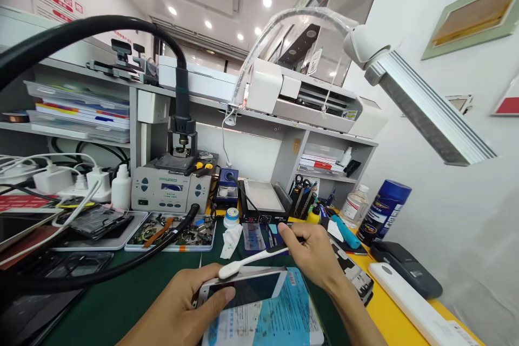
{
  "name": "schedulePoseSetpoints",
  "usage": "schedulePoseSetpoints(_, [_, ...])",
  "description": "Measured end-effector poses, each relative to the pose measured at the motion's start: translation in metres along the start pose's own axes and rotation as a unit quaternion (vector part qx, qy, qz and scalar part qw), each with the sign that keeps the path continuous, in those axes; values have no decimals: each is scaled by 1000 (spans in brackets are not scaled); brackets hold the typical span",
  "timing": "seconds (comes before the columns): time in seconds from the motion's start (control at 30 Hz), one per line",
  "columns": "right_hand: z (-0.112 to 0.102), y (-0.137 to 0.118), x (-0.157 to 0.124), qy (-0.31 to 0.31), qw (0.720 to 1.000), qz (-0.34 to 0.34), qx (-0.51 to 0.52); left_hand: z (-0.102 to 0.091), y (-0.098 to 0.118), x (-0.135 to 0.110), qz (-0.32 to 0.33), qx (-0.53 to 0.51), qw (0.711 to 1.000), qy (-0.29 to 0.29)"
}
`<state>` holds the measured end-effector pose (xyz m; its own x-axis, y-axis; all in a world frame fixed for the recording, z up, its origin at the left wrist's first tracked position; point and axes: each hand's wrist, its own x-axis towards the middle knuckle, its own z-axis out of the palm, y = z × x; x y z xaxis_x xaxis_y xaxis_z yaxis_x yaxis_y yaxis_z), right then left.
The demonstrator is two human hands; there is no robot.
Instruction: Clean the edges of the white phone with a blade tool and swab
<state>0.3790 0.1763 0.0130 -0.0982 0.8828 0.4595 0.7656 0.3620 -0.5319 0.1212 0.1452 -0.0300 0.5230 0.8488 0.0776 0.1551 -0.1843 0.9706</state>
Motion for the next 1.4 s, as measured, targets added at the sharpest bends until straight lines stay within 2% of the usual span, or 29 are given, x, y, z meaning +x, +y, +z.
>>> schedulePoseSetpoints(0.13, [6,-1,0,7,999,-26,-27,2,-3,1,12,-6,1000,3])
schedulePoseSetpoints(0.33, [-7,10,3,33,998,-20,-50,1,1,-1,1,2,1000,1])
schedulePoseSetpoints(0.6, [8,8,2,41,996,-62,-50,-2,8,-2,12,-5,1000,-18])
schedulePoseSetpoints(0.77, [-1,18,4,71,993,-71,-63,-6,12,-4,-26,-15,998,-48])
schedulePoseSetpoints(1.0, [13,15,2,62,992,-85,-72,-1,8,-2,16,-2,1000,-9])
schedulePoseSetpoints(1.23, [-3,32,8,52,993,-56,-90,-3,10,-3,-17,-3,1000,-10])
schedulePoseSetpoints(1.4, [12,20,4,29,993,-56,-101,-2,7,0,-8,-24,999,-24])
